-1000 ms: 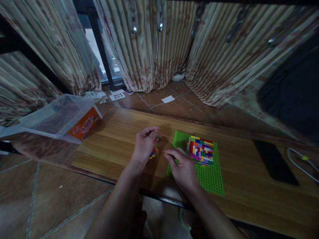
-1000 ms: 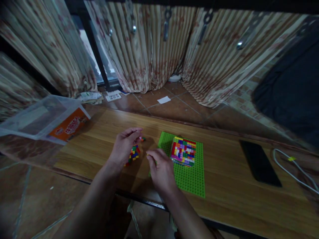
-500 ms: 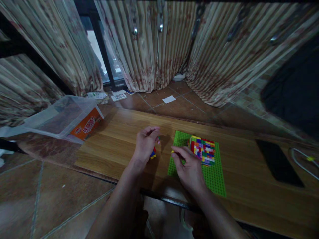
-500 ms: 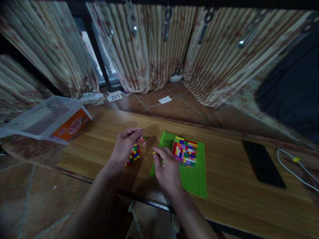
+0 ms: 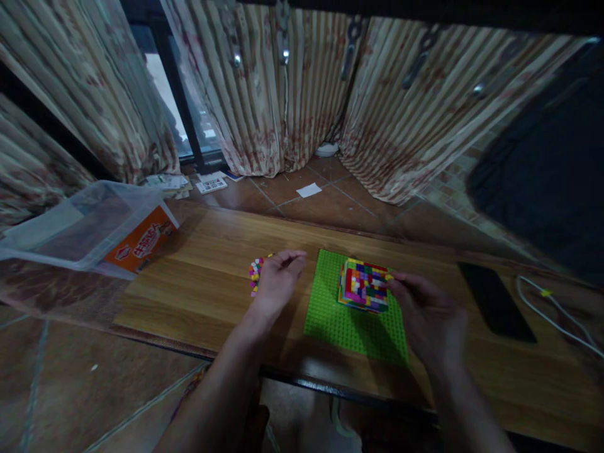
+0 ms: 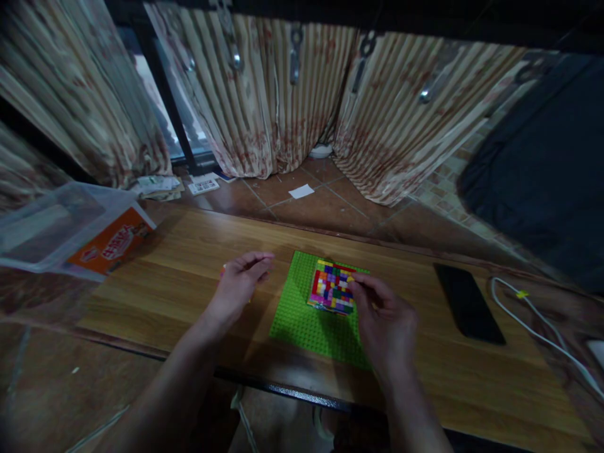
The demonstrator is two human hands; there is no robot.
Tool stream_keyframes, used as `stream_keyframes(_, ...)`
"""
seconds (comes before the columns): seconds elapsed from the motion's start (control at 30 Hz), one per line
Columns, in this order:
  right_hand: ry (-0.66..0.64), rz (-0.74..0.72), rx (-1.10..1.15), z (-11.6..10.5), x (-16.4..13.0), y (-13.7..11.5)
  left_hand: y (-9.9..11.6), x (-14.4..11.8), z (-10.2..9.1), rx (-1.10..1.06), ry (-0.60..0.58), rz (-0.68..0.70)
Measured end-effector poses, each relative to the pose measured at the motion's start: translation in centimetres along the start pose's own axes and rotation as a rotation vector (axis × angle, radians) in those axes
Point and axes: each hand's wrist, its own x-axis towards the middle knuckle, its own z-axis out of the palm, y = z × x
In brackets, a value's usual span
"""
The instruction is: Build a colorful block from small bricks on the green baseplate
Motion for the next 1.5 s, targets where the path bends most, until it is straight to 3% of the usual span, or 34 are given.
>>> stream_keyframes(0.3, -0.184, -0.170, -0.107, 0.4, -0.3, 0.5, -1.6, -0.5, 1.6, 0.096, -0.195, 0.004)
stream_keyframes(1.17, -0.211, -0.249, -0.177, 1.1, -0.2, 1.1, -2.0, -1.1, 2.4, 0.191, -0.223, 0.010)
stream_keyframes(1.5, -0.261, -0.202, -0.141, 1.0, 0.3, 0.4, -2.6, -1.1, 2.6, 0.205, -0.258, 0.017)
